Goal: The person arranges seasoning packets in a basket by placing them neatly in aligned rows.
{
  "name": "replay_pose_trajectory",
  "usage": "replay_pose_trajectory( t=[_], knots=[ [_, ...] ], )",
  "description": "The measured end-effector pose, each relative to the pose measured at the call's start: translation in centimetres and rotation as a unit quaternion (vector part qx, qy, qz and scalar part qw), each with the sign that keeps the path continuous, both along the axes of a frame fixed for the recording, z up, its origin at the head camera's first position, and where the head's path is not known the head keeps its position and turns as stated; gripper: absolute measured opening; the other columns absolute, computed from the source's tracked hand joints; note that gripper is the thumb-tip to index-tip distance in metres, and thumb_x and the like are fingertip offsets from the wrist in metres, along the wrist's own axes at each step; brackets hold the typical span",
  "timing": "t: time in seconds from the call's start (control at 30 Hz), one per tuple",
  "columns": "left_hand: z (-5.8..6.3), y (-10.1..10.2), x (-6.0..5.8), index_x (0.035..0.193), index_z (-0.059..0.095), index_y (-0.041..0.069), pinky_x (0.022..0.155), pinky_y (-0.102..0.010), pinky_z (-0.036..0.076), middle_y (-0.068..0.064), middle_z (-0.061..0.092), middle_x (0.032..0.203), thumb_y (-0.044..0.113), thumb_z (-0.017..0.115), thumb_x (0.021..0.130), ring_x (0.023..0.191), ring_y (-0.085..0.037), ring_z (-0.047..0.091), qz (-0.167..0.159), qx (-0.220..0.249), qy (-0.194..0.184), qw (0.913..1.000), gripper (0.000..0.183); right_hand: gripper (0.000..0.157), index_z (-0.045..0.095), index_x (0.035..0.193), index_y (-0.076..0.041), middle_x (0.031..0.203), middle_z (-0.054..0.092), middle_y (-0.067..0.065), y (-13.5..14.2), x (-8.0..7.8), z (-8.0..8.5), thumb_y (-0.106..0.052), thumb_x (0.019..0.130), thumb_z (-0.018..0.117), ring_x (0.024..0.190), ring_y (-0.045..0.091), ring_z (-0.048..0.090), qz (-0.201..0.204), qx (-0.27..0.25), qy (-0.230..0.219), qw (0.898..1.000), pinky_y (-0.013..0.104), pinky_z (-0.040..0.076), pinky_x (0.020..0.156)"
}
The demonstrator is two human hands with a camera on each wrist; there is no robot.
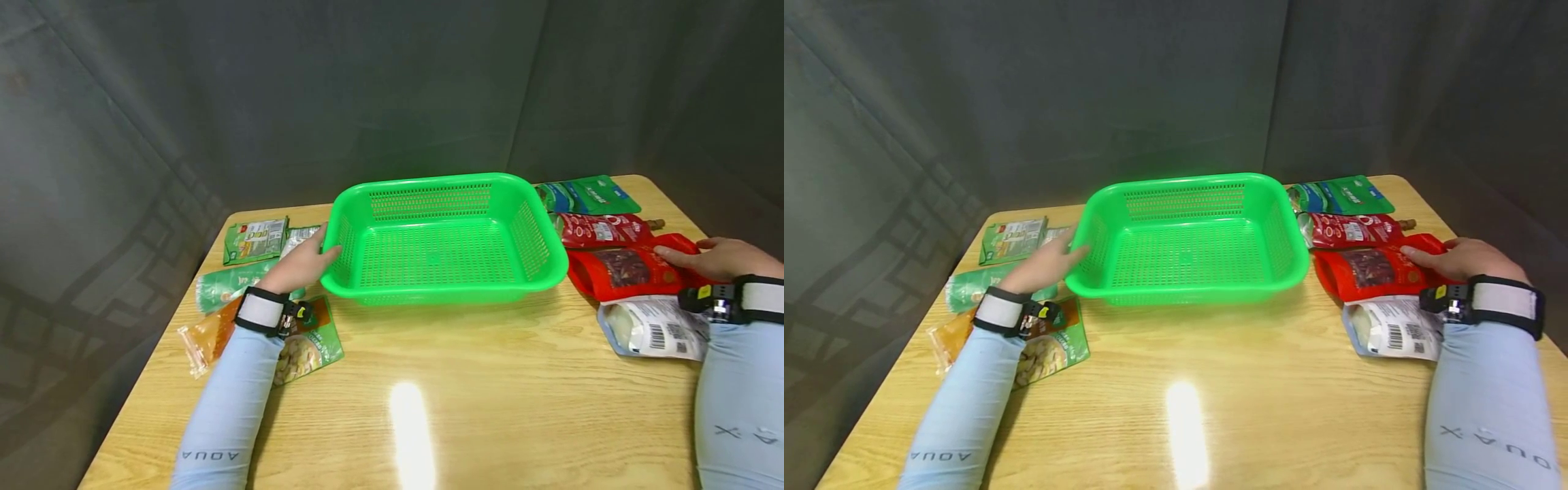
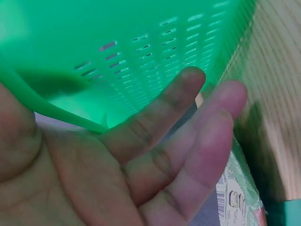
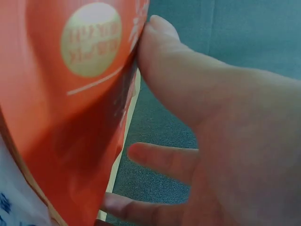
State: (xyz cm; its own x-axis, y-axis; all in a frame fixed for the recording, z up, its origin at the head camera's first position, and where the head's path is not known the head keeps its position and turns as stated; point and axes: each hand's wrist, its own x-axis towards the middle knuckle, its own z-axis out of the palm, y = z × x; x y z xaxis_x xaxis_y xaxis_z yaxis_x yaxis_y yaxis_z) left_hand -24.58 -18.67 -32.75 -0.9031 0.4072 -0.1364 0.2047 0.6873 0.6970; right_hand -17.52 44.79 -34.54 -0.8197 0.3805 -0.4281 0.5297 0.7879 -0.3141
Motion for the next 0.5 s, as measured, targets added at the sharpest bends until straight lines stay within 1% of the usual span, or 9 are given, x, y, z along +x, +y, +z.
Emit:
replay_pose_trajectory(
  t=[0.1, 0.23, 0.3, 0.4, 0.5],
  knots=[
    [-0.04, -0.02, -0.03, 0.161, 0.001, 0.019, 0.089, -0.046, 0.05, -0.02, 0.05, 0.14, 0.038, 0.041, 0.107, 0.105, -0.03, 0.065, -0.003, 0.006, 0.0, 1.0, 0.07, 0.108, 0.005, 0.139, 0.025, 0.135, 0.015, 0.048, 0.25, -0.15, -0.27, -0.066, 0.094, 0.039, 0.115, 0.06, 0.024, -0.002, 0.001, 0.0, 1.0, 0.065, 0.043, 0.094],
    [0.03, 0.01, 0.06, 0.161, 0.002, 0.019, 0.087, -0.046, 0.051, -0.02, 0.052, 0.138, 0.034, 0.041, 0.107, 0.102, -0.029, 0.066, -0.003, 0.011, -0.001, 0.9999, 0.068, 0.11, 0.01, 0.139, 0.025, 0.132, 0.018, 0.046, 0.4, -0.16, -0.46, -0.068, 0.092, 0.041, 0.112, 0.059, 0.026, -0.005, 0.01, 0.004, 1.0, 0.064, 0.046, 0.091],
    [0.1, 0.04, 0.15, 0.161, 0.002, 0.019, 0.086, -0.045, 0.051, -0.02, 0.053, 0.136, 0.032, 0.042, 0.107, 0.1, -0.028, 0.067, -0.002, 0.009, -0.001, 1.0, 0.068, 0.112, 0.011, 0.14, 0.025, 0.132, 0.019, 0.046, 0.4, -0.12, -0.47, -0.07, 0.09, 0.043, 0.113, 0.058, 0.027, -0.014, 0.003, 0.008, 1.0, 0.063, 0.046, 0.09],
    [0.19, 0.1, 0.24, 0.161, 0.001, 0.018, 0.084, -0.044, 0.051, -0.02, 0.054, 0.135, 0.031, 0.042, 0.107, 0.098, -0.027, 0.067, -0.001, 0.005, -0.003, 1.0, 0.068, 0.11, 0.014, 0.14, 0.024, 0.131, 0.021, 0.045, 0.42, 0.03, -0.41, -0.069, 0.09, 0.043, 0.112, 0.057, 0.029, -0.028, -0.003, 0.015, 0.999, 0.062, 0.048, 0.088],
    [0.24, 0.13, 0.28, 0.161, 0.0, 0.018, 0.083, -0.043, 0.051, -0.021, 0.053, 0.137, 0.031, 0.042, 0.108, 0.097, -0.027, 0.067, -0.001, 0.004, -0.002, 1.0, 0.069, 0.108, 0.018, 0.14, 0.024, 0.13, 0.024, 0.044, 0.46, 0.26, -0.24, -0.068, 0.09, 0.044, 0.11, 0.055, 0.032, -0.04, -0.008, 0.031, 0.999, 0.055, 0.052, 0.082]
  ],
)
